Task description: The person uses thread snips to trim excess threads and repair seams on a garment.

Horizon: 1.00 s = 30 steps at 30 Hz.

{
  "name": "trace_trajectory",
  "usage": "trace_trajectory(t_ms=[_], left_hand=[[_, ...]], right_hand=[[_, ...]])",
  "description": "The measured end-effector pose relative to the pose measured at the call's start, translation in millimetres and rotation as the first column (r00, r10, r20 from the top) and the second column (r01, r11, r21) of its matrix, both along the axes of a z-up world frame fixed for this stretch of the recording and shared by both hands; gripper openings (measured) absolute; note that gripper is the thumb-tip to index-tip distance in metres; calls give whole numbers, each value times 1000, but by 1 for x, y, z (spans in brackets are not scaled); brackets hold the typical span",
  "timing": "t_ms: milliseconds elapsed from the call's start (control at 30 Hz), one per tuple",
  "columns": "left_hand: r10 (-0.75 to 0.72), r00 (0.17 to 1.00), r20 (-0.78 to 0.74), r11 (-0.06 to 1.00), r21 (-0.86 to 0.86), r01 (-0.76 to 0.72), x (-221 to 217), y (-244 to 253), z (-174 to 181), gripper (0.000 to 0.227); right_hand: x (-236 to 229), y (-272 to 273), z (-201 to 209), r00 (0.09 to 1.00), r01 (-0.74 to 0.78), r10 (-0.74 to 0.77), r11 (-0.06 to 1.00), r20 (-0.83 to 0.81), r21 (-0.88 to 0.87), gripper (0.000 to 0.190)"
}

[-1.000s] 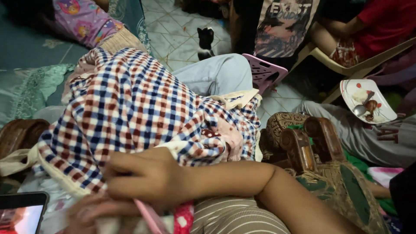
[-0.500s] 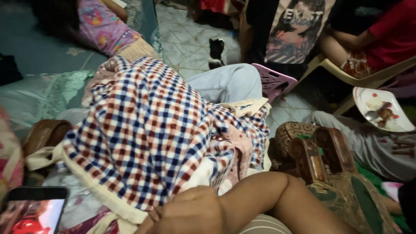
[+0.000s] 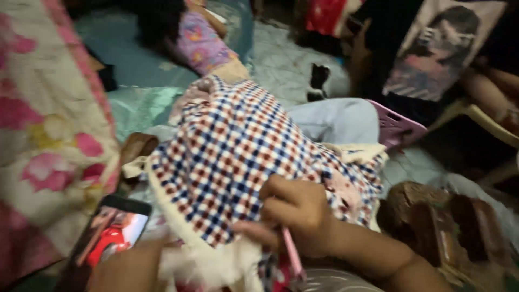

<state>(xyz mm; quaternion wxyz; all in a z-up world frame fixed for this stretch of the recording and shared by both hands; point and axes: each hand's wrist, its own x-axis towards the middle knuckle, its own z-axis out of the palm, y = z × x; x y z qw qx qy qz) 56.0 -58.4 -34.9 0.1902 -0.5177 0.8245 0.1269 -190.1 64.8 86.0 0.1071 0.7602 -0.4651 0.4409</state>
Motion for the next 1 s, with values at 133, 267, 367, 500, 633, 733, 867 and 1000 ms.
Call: trace_trajectory(t_ms=[133,267,367,500,633,733,867,1000], left_hand=[[325,494,-806,939,212,-272,-139,4,-84,45],[-127,100,-987,902,-73,425,-195,78,-26,45],[-42,18,-999,824,-25,566,-62,79,39,44],[-48,82,-995,661,30,750,-42,71,32,17],[58,95,-994,375,110,920,-31,45,38,13],[-82,305,-949,386,252,888,-35,32,45,69],[-211,615,-760,810,217,545,-36,31,51,61],[-223,710,-669,943,37,331,-37,42,48,62]], right_hand=[[1,1,-12,999,15,-15,1000,49,-5,37],[6,10,-19,992,-40,29,995,-123,-89,29],[9,14,-23,980,-92,67,987,-186,-131,25],[1,30,-35,993,43,-46,999,-111,-26,34],[10,22,-29,985,-172,172,985,19,4,29],[0,6,-47,912,-296,302,953,-278,66,12],[-6,-19,-58,990,-85,116,948,-86,308,18],[-29,-10,-67,955,-235,231,972,185,-1,32]])
